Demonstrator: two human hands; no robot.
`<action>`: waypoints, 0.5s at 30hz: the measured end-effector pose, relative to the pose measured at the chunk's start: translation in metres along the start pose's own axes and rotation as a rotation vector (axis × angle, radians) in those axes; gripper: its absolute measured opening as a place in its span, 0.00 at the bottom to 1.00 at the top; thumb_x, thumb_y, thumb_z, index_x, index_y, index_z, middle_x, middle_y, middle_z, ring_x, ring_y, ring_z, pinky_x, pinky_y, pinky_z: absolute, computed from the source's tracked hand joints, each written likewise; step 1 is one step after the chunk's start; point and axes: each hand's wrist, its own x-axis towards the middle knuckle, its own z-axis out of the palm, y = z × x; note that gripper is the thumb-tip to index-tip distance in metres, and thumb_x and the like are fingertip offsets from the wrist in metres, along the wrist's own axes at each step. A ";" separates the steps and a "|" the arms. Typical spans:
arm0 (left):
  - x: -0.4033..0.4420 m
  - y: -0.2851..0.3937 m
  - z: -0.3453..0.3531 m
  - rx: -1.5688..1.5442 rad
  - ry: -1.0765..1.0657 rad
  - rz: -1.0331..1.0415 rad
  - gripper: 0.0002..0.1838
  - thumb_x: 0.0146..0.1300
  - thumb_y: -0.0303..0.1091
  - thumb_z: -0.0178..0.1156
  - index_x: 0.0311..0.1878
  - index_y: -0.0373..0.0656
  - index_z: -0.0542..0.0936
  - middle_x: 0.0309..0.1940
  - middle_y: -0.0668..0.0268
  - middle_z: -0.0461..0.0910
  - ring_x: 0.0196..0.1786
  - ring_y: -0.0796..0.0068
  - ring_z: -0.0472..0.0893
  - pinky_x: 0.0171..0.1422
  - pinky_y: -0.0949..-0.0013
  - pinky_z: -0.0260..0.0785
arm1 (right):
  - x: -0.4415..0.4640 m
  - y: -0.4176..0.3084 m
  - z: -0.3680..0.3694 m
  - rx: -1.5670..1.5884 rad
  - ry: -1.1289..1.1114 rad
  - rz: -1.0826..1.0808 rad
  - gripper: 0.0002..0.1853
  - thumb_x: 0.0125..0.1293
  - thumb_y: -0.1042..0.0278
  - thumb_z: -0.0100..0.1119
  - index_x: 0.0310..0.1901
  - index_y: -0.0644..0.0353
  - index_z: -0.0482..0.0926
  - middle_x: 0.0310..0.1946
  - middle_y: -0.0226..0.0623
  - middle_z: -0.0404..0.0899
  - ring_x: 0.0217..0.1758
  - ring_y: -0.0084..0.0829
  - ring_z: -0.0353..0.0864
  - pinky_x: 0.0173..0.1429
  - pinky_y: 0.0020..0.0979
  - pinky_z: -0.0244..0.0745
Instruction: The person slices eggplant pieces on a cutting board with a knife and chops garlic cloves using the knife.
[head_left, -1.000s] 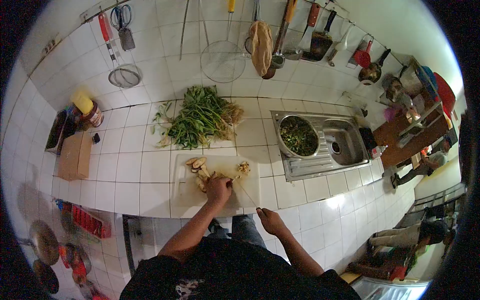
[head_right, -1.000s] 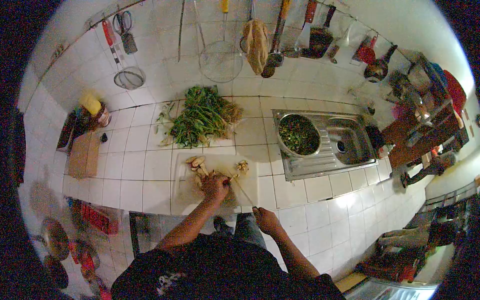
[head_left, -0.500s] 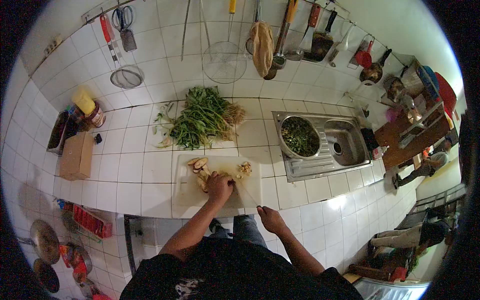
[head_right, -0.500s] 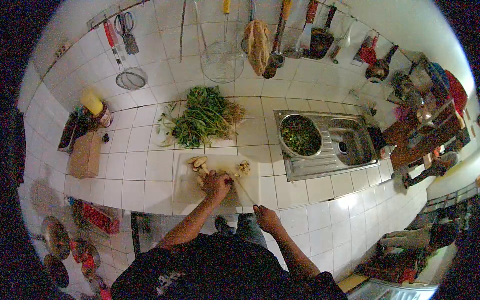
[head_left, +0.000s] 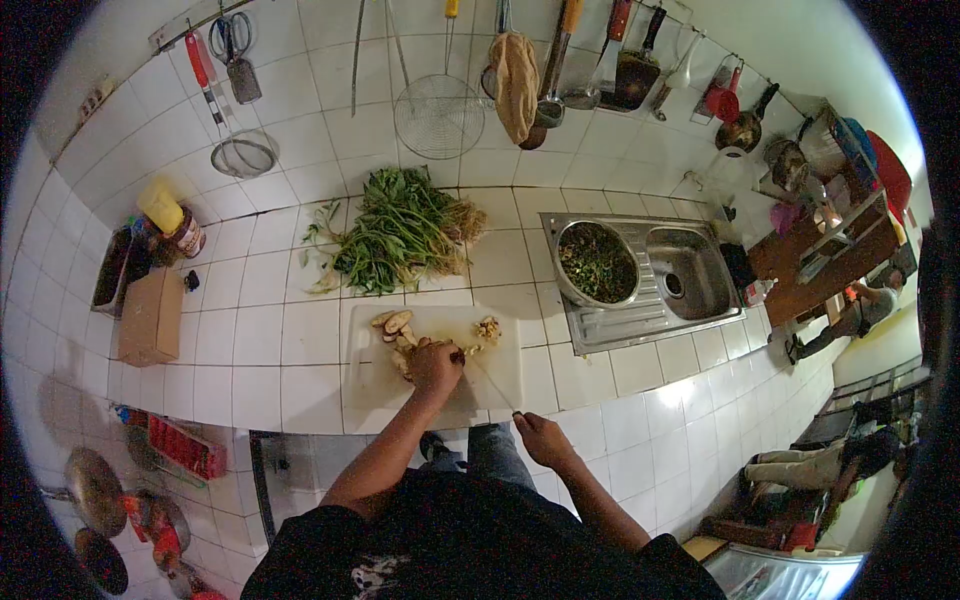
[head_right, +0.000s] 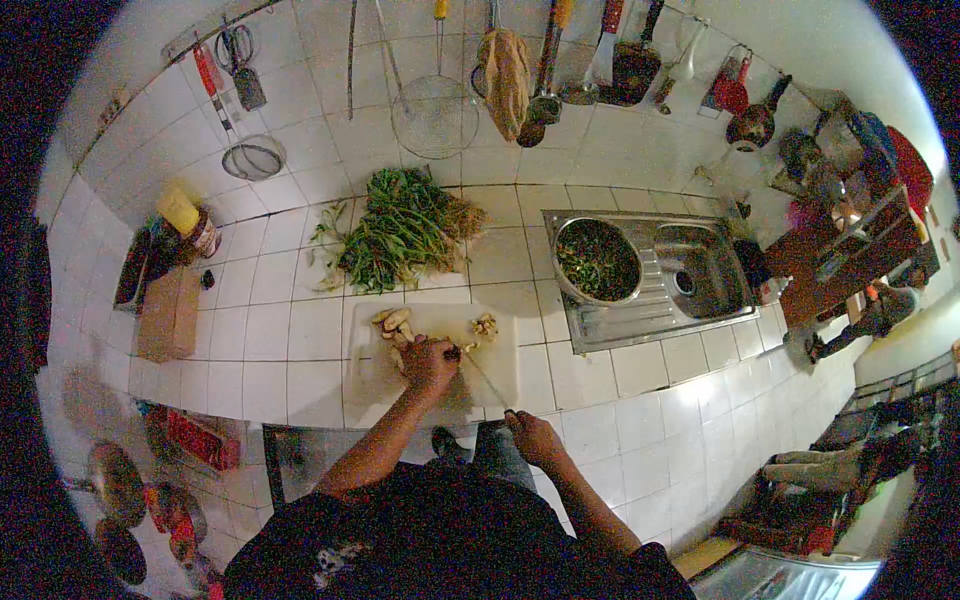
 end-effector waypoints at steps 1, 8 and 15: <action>0.001 0.001 -0.002 -0.014 -0.024 -0.006 0.05 0.45 0.34 0.67 0.28 0.49 0.87 0.28 0.64 0.84 0.39 0.55 0.78 0.47 0.54 0.72 | -0.001 -0.002 -0.001 -0.032 0.013 -0.055 0.25 0.76 0.48 0.41 0.42 0.66 0.77 0.38 0.63 0.79 0.46 0.64 0.77 0.50 0.54 0.71; 0.001 0.000 0.002 0.010 -0.040 0.000 0.07 0.46 0.35 0.68 0.31 0.50 0.88 0.29 0.65 0.85 0.41 0.56 0.78 0.46 0.53 0.72 | 0.014 -0.010 -0.001 -0.132 -0.013 -0.008 0.28 0.76 0.46 0.38 0.41 0.67 0.76 0.38 0.64 0.79 0.47 0.65 0.77 0.51 0.56 0.71; 0.007 -0.002 0.003 0.015 -0.004 0.087 0.08 0.47 0.35 0.69 0.33 0.52 0.88 0.32 0.68 0.85 0.46 0.59 0.77 0.52 0.53 0.70 | 0.019 0.005 -0.006 -0.101 0.007 -0.024 0.29 0.76 0.45 0.37 0.37 0.68 0.75 0.36 0.64 0.78 0.45 0.66 0.75 0.50 0.56 0.70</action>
